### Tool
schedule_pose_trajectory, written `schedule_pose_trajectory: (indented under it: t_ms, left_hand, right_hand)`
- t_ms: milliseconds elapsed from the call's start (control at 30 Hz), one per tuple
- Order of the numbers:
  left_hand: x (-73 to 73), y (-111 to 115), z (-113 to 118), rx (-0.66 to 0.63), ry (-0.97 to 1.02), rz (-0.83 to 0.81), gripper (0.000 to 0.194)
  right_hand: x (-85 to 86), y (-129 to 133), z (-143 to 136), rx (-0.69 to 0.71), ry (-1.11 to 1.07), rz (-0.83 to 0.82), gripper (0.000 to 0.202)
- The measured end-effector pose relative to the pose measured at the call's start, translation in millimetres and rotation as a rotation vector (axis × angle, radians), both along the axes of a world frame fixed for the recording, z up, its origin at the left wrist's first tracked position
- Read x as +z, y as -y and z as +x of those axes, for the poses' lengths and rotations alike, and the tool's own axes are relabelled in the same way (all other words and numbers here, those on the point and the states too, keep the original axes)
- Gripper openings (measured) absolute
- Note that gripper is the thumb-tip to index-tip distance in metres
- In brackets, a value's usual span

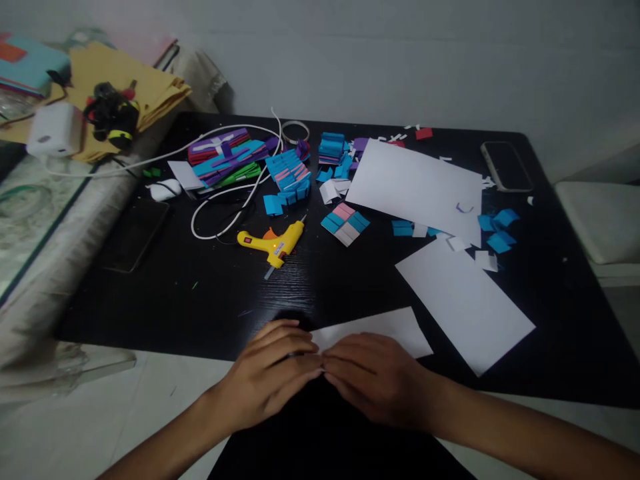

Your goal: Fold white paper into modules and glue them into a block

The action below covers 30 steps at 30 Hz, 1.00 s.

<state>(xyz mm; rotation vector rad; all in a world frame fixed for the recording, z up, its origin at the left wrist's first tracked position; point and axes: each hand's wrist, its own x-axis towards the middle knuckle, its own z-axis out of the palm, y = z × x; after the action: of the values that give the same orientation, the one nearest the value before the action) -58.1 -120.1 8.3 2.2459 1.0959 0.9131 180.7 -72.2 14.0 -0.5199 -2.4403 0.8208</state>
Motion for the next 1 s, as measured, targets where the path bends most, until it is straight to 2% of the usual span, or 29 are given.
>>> schedule_pose_trajectory:
  t_ms: [67,167,233,300,433,533,667,800,1000]
  left_hand:
    - [13.3,-12.4,3.8,0.041,0.182,-0.099,0.016]
    - [35.9,-40.4,12.0,0.196,0.345,-0.304,0.008]
    - [49.9,-61.5,18.3,0.285,0.424,-0.401,0.008]
    - [61.3,-80.8,23.9,0.289,0.486,-0.463,0.013]
    - [72.2,-108.6,32.6,0.261,0.541,-0.481,0.018]
    - [66.7,-122.2,37.7,0.24,0.555,-0.496,0.013]
    - [46.8,-131.6,42.4,0.252,0.578,-0.512,0.009]
    - [30.0,-131.5,44.8,0.283,0.577,-0.541,0.007]
    - [21.8,-130.3,47.0,0.339,0.566,-0.529,0.002]
  right_hand:
    - [21.7,-10.6,-2.1,-0.077,-0.103,-0.282,0.013]
    - [53.6,-31.7,-6.5,-0.237,-0.098,-0.621,0.012]
    - [68.2,-45.5,-9.0,-0.324,-0.121,-0.712,0.012]
    - [76.2,-56.7,-10.5,-0.416,-0.196,-0.718,0.011]
    - [79.1,-71.2,-9.2,-0.494,-0.283,-0.675,0.013]
    - [72.7,-78.2,-5.9,-0.536,-0.297,-0.643,0.015]
    - [54.8,-85.0,-1.4,-0.565,-0.29,-0.619,0.016]
    - [39.0,-88.4,1.5,-0.56,-0.276,-0.64,0.016]
    - [31.3,-90.7,3.5,-0.561,-0.242,-0.661,0.016]
